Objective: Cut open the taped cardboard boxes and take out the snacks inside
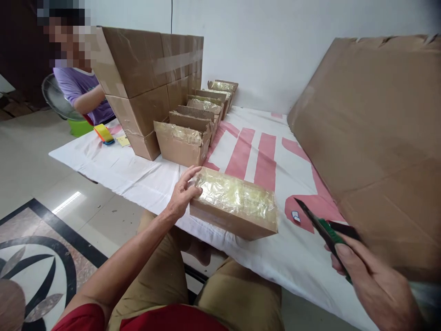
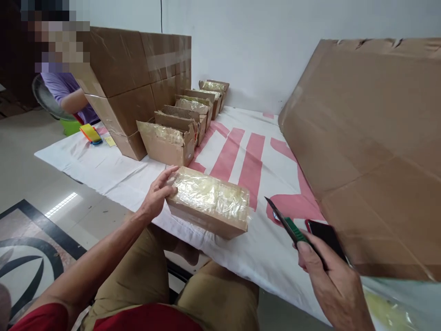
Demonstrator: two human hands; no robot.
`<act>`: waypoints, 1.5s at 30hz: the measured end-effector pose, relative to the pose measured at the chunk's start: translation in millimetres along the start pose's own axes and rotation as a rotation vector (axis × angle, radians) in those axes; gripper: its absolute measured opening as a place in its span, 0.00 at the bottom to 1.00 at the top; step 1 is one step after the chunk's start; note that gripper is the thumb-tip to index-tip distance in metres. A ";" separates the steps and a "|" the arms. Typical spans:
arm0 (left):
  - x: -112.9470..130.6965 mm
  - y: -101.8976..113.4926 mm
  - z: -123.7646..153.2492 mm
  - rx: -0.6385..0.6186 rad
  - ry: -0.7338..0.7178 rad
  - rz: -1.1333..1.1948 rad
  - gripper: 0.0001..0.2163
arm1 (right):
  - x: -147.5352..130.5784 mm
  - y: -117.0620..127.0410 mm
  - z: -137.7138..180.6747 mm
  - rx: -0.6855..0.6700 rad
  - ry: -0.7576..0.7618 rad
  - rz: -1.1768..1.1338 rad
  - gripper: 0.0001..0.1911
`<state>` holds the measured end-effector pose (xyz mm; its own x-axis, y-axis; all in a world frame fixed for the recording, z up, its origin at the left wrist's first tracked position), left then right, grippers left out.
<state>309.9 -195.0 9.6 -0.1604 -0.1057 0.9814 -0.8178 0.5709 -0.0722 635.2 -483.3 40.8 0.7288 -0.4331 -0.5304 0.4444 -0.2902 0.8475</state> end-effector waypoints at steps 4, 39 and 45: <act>3.8 1.1 -17.5 -0.110 -0.020 -0.037 0.23 | -84.5 16.6 -14.8 -0.005 0.254 0.036 0.21; -26.9 -8.5 -15.4 -0.172 -0.014 0.123 0.29 | -261.8 -61.1 -94.9 -0.503 0.612 0.925 0.12; -29.6 -6.8 -16.4 -0.154 -0.008 0.116 0.29 | -252.9 -51.9 -98.7 -0.552 0.682 0.827 0.15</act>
<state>329.3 -182.4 -16.0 -0.2536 -0.0379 0.9666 -0.6992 0.6977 -0.1561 479.3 -274.4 132.8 0.9497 0.2723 0.1549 -0.2453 0.3388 0.9083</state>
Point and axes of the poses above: each hand's wrist, its own z-axis away from the middle knuckle, its own y-axis out of the back of the hand, x = y × z, the point moved 6 cm from there along -z, towards the middle knuckle, and after that the axes turned 12 degrees about -x, right-handed, at the moved point
